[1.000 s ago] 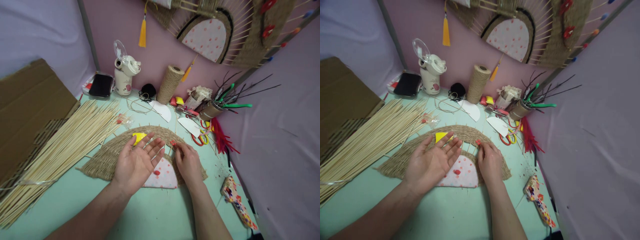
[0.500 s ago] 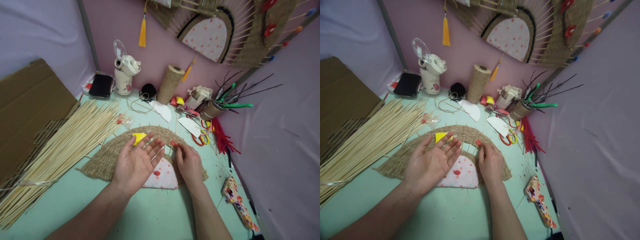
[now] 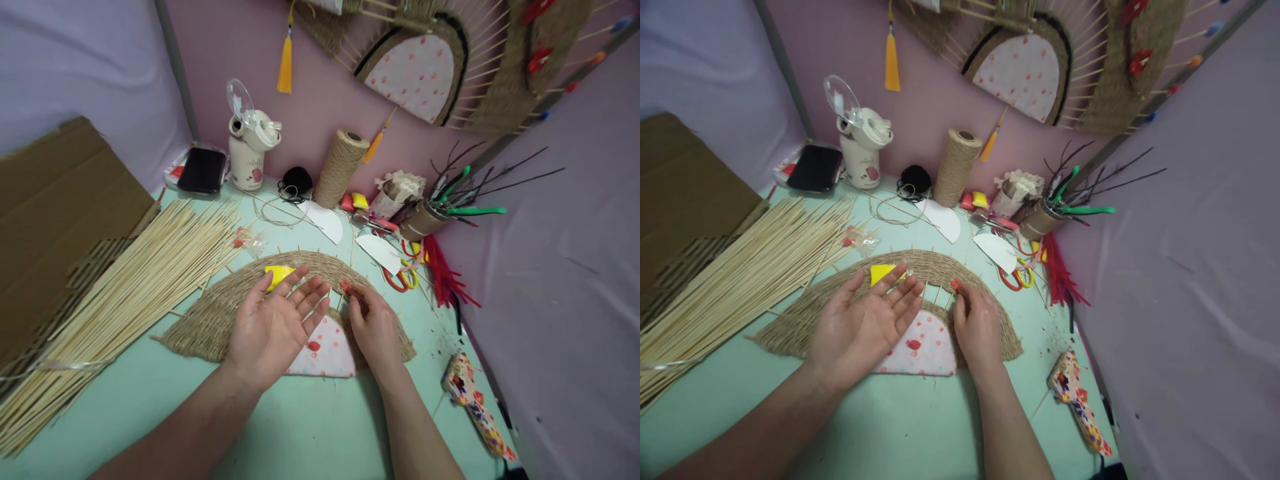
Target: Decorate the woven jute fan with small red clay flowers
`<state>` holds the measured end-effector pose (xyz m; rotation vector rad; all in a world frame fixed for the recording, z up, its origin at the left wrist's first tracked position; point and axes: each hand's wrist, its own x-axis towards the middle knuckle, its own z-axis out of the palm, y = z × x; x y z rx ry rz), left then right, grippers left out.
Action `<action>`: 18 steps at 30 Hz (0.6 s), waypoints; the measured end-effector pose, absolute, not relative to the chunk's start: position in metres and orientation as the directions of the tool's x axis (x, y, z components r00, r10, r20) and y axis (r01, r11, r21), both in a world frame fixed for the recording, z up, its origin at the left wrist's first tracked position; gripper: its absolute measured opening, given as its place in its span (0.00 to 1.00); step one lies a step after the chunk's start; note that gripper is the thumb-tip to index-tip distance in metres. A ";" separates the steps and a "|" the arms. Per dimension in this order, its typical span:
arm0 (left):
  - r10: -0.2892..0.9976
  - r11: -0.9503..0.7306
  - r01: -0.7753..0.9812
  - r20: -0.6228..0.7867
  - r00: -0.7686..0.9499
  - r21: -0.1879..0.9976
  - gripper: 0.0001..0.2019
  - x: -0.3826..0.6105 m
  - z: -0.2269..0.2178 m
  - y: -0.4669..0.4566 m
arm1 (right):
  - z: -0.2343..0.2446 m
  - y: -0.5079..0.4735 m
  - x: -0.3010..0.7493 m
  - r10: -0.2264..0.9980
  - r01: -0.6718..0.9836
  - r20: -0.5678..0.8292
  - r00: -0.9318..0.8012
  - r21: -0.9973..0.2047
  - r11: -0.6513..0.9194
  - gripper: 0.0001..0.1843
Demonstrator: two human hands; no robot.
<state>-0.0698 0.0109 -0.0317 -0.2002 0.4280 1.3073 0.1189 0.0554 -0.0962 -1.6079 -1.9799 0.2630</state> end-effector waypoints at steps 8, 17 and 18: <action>0.888 0.265 -0.959 -0.413 0.203 0.098 0.18 -0.070 -0.032 0.011 | -0.094 0.056 0.120 0.944 0.836 0.324 -0.059 -0.502 0.224 0.14; 0.888 0.266 -0.959 -0.414 0.203 0.101 0.18 -0.070 -0.033 0.011 | -0.099 0.058 0.119 0.946 0.810 0.308 -0.098 -0.528 0.256 0.16; 0.888 0.265 -0.959 -0.413 0.202 0.101 0.18 -0.070 -0.033 0.011 | -0.099 0.058 0.119 0.947 0.810 0.305 -0.099 -0.528 0.255 0.16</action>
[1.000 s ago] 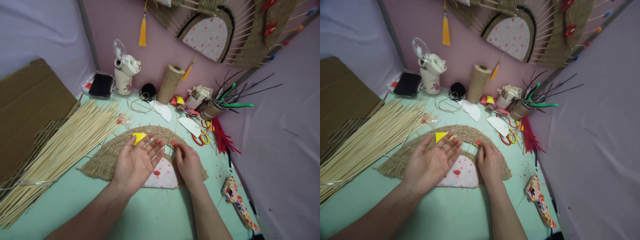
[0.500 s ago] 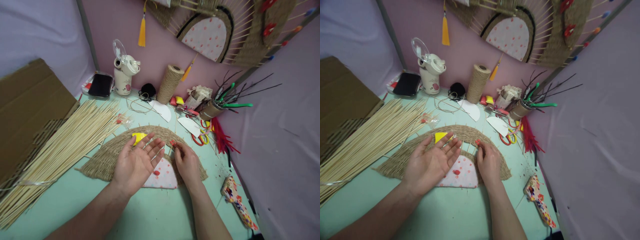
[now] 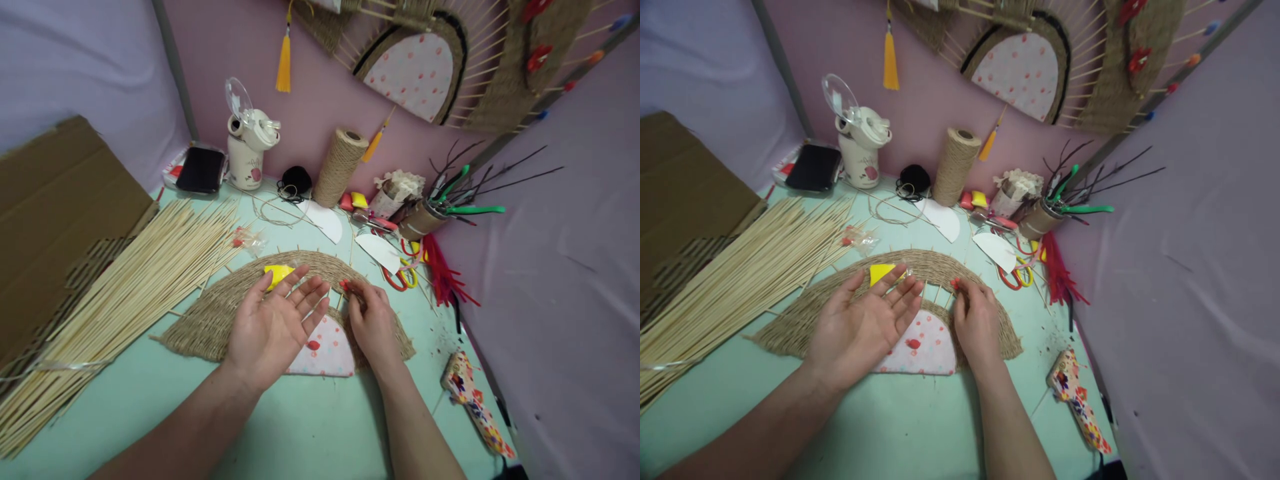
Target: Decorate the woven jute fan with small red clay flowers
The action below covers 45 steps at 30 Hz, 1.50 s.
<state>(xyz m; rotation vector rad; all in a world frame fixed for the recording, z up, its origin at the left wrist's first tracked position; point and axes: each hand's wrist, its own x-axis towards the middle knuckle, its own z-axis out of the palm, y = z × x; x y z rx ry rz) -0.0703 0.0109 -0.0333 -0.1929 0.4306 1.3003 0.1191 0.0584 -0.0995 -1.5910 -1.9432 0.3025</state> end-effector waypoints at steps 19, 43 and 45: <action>0.888 0.264 -0.959 -0.415 0.200 0.104 0.17 -0.068 -0.033 0.010 | -0.104 0.070 0.117 0.935 0.772 0.348 -0.074 -0.573 0.274 0.15; 0.875 0.265 -0.959 -0.444 0.194 0.102 0.16 -0.069 -0.032 0.010 | -0.107 0.079 0.132 0.940 0.776 0.337 -0.041 -0.582 0.243 0.15; 0.875 0.265 -0.959 -0.443 0.194 0.104 0.16 -0.069 -0.032 0.011 | -0.108 0.079 0.131 0.943 0.774 0.326 -0.063 -0.581 0.252 0.15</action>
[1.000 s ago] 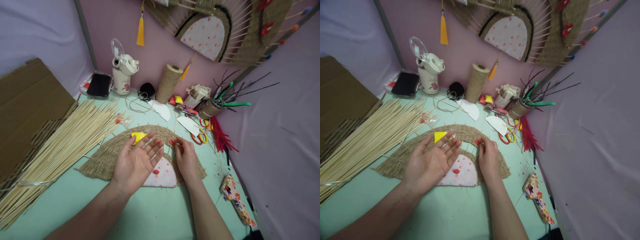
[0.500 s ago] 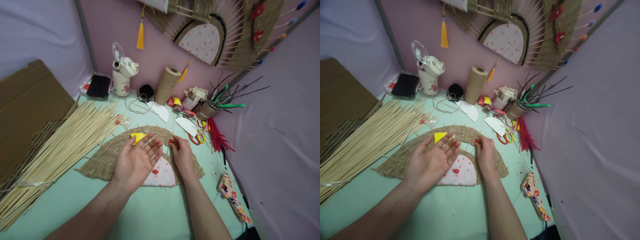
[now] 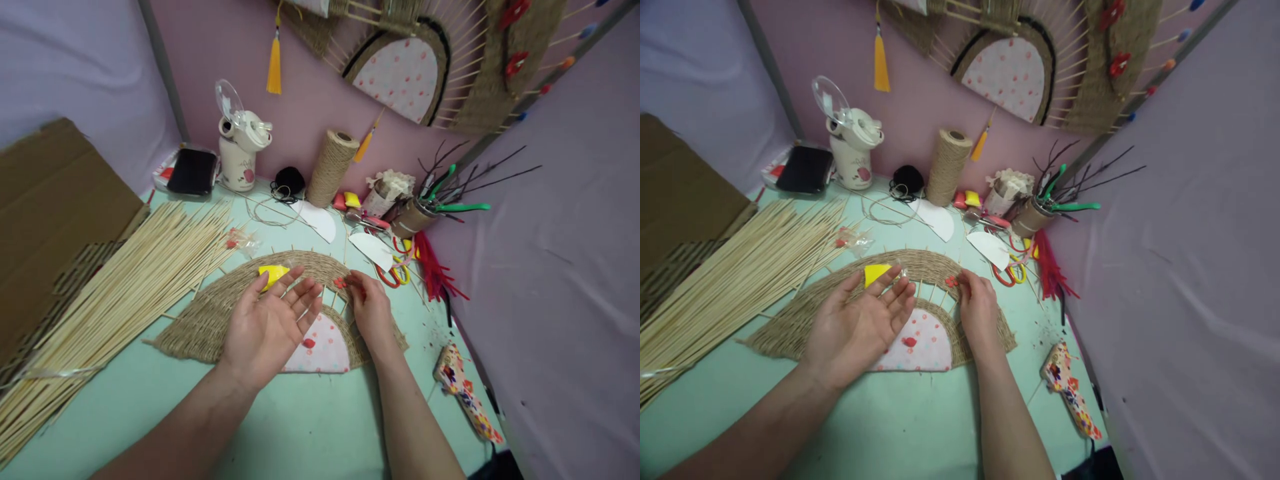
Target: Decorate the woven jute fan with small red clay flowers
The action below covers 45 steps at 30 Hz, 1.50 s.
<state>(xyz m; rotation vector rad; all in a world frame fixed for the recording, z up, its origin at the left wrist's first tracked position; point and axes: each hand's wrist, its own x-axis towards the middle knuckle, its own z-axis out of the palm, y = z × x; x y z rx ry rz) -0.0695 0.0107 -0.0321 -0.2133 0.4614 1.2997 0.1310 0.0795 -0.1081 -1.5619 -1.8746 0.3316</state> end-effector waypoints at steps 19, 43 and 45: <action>0.871 0.260 -0.958 -0.456 0.181 0.117 0.15 -0.069 -0.031 0.012 | -0.105 0.075 0.127 0.929 0.817 0.354 -0.106 -0.501 0.284 0.17; 0.870 0.262 -0.956 -0.461 0.175 0.133 0.15 -0.069 -0.030 0.010 | -0.098 0.072 0.121 0.923 0.830 0.334 -0.188 -0.449 0.332 0.19; 0.872 0.263 -0.955 -0.458 0.175 0.135 0.15 -0.069 -0.030 0.010 | -0.098 0.071 0.123 0.917 0.821 0.362 -0.166 -0.465 0.332 0.19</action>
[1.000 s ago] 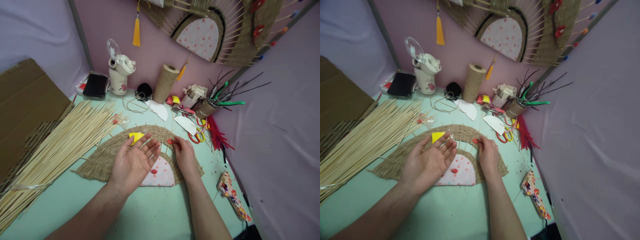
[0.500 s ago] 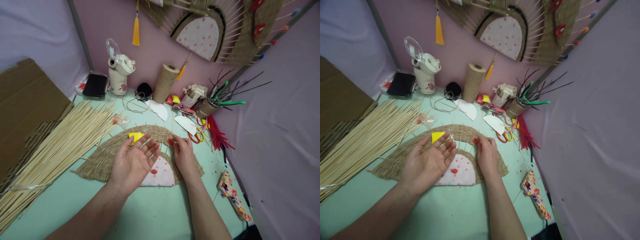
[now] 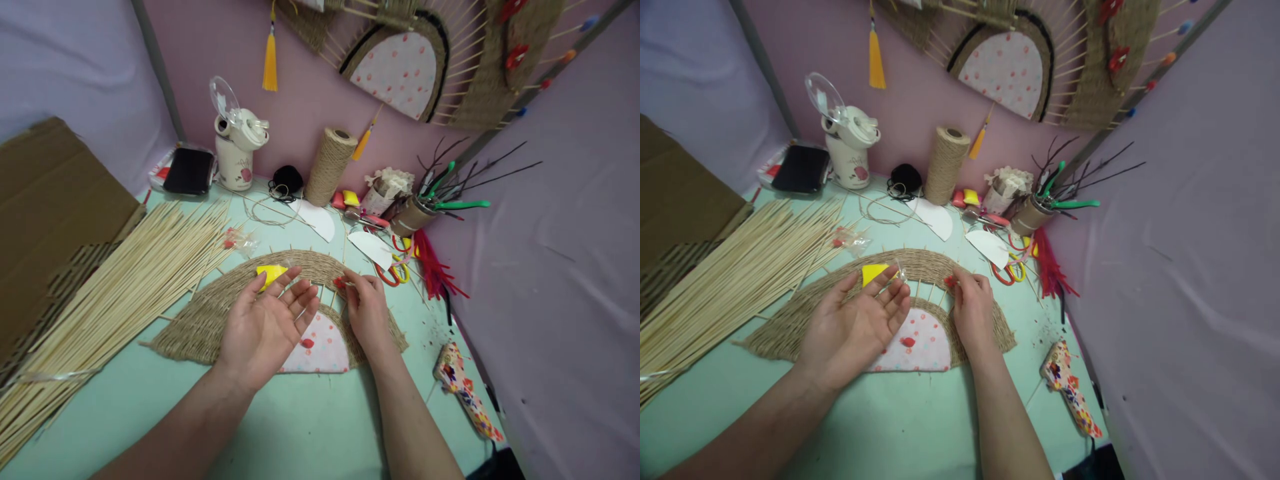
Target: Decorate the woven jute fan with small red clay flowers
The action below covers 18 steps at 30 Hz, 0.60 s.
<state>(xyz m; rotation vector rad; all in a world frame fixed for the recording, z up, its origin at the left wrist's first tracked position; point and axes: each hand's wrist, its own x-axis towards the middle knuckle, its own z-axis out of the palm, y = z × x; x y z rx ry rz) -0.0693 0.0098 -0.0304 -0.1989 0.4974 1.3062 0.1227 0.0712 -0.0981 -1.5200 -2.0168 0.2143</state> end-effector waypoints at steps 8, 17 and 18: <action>0.867 0.264 -0.955 -0.467 0.173 0.136 0.14 -0.069 -0.031 0.012 | -0.099 0.067 0.126 0.930 0.866 0.363 -0.059 -0.444 0.228 0.16; 0.866 0.270 -0.954 -0.466 0.179 0.134 0.14 -0.070 -0.031 0.011 | -0.092 0.059 0.120 0.905 0.885 0.402 -0.142 -0.358 0.298 0.13; 0.868 0.270 -0.954 -0.463 0.181 0.134 0.14 -0.070 -0.031 0.011 | -0.092 0.058 0.119 0.903 0.888 0.399 -0.157 -0.342 0.306 0.13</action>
